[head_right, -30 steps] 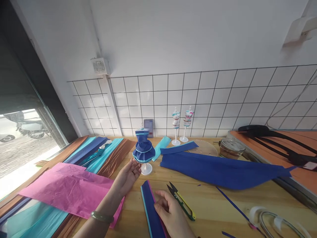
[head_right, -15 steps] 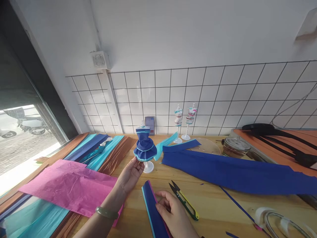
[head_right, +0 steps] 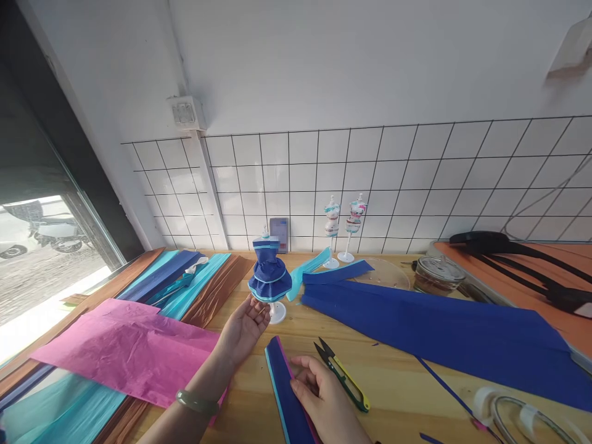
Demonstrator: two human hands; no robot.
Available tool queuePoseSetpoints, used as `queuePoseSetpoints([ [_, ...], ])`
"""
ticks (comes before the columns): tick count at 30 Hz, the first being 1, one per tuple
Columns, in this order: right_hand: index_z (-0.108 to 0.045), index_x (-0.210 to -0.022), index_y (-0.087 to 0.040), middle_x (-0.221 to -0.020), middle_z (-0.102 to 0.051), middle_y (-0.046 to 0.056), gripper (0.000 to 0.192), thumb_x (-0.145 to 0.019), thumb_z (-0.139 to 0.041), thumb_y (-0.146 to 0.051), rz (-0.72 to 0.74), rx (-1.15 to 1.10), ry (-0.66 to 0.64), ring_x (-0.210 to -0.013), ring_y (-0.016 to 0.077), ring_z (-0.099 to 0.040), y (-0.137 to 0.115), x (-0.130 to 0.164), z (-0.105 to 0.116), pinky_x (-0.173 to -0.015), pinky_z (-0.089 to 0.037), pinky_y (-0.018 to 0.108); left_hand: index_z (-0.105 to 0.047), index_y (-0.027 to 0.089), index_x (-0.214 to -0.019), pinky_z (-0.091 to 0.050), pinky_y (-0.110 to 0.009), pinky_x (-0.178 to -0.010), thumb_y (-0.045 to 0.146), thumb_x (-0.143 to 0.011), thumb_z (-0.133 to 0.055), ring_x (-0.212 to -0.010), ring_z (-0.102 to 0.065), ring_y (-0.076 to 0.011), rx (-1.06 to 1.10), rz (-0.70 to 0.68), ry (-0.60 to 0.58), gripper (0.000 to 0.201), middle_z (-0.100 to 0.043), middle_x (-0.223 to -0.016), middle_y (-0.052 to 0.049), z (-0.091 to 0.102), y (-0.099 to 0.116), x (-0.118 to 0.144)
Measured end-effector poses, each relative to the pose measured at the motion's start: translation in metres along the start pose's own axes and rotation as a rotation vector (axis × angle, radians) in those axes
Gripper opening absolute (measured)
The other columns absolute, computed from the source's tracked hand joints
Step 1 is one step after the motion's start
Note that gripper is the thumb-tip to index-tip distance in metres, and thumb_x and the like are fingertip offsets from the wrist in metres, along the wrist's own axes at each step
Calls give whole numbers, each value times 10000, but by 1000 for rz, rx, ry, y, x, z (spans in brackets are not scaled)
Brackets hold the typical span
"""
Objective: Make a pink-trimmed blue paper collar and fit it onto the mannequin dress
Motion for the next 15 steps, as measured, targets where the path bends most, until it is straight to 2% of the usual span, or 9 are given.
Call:
queuePoseSetpoints([
  [4,-600,-1023,-205,-730,-618,13,368,-741,-552,-436,-1,-20,51,-711,187,-572,-3,1,4,-651,-447,278,-567,141,-744,-444,-202,-545,284,-790,-565,-539,-560,-96,-185,-13,47,151,-567,-558,0,5,-5,9],
  [7,-609,-1023,-204,-718,-601,9,405,-730,-560,-479,-3,-51,58,-688,179,-560,-4,3,7,-634,-445,270,-557,139,-706,-385,-197,-471,301,-749,-588,-481,-537,-98,-377,6,55,171,-566,-540,0,5,-8,14],
  [10,-601,-1036,-197,-744,-599,11,458,-721,-558,-527,4,-86,56,-711,176,-563,-2,3,9,-651,-446,262,-567,146,-687,-325,-194,-427,297,-698,-628,-452,-509,-90,-570,19,24,163,-585,-585,3,1,-12,18],
  [15,-587,-1041,-191,-747,-594,9,467,-726,-551,-534,21,-117,52,-709,170,-559,-3,3,10,-645,-442,257,-561,157,-618,-220,-204,-376,471,-698,-620,-333,-368,-73,-800,84,-51,330,-436,-375,64,-4,-17,24],
])
Point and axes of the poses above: each hand's wrist, its own x-axis away from the middle knuckle, its own z-axis out of the back of the hand, y = z × x, the point moved 2 cm from there along -x, towards the middle knuckle
